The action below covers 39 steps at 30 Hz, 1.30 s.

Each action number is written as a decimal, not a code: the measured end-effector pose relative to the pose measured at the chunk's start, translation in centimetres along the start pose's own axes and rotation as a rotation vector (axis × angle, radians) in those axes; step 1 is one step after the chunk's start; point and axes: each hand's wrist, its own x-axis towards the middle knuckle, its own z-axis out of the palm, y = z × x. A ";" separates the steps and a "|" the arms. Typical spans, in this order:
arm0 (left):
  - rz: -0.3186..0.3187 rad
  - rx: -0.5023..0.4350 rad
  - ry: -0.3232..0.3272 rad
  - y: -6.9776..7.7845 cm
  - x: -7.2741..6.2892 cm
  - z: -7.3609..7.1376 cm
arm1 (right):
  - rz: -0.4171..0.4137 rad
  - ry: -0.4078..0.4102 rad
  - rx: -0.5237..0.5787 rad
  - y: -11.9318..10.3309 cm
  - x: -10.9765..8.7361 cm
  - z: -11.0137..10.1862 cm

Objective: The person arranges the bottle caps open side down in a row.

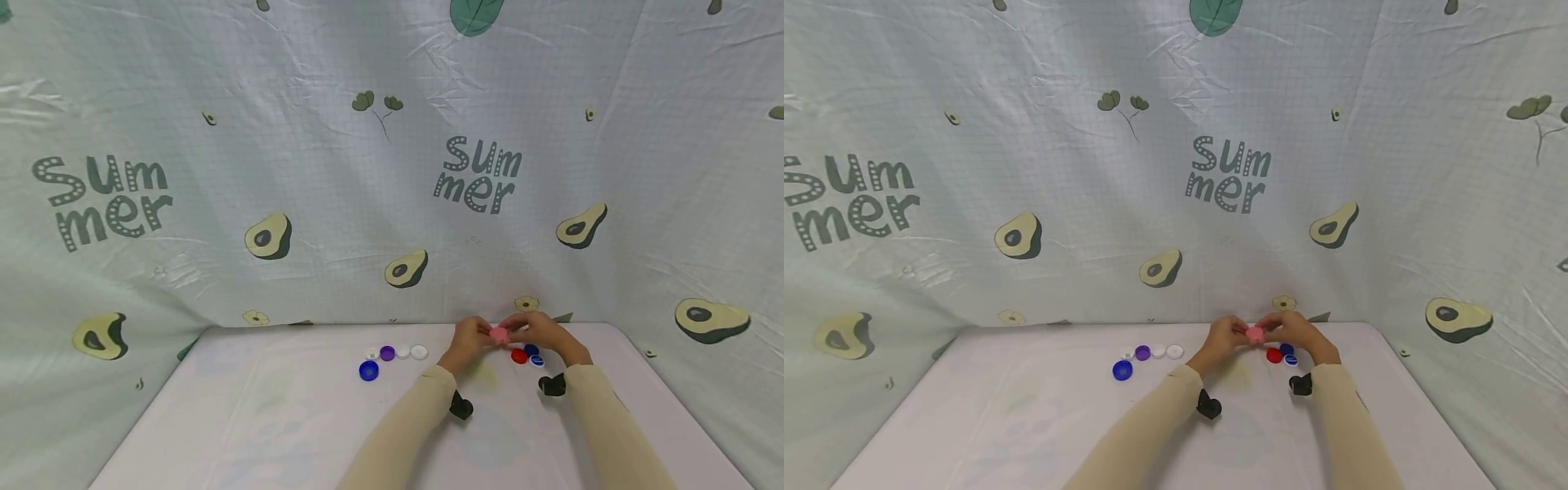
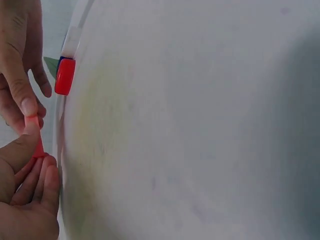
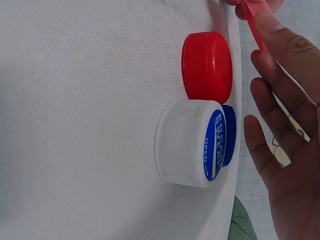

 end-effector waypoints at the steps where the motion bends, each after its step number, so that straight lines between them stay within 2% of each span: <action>1: 0.001 -0.001 -0.009 -0.1 0.0 -0.2 | -0.003 -0.001 0.001 -0.1 0.0 0.0; 7: 0.021 -0.012 -0.045 -0.5 0.1 -1.0 | -0.015 -0.001 0.015 -0.3 0.2 0.0; 16: 0.024 -0.011 -0.051 -0.5 0.6 -1.2 | -0.034 0.013 0.034 -0.3 0.2 -0.2; 24: 0.090 0.033 -0.101 -0.2 0.7 -2.2 | 0.001 0.009 0.060 -1.0 -0.1 -0.4; 28: 0.116 0.063 -0.108 0.2 0.4 -3.0 | -0.020 0.023 0.057 -1.7 -0.3 -0.4; 34: 0.102 0.055 -0.087 0.6 -0.4 -3.6 | -0.068 0.062 0.059 -2.7 -0.6 -0.3; 39: 0.102 0.052 -0.092 0.3 -1.5 -4.4 | -0.068 0.071 0.089 -3.7 -1.2 0.3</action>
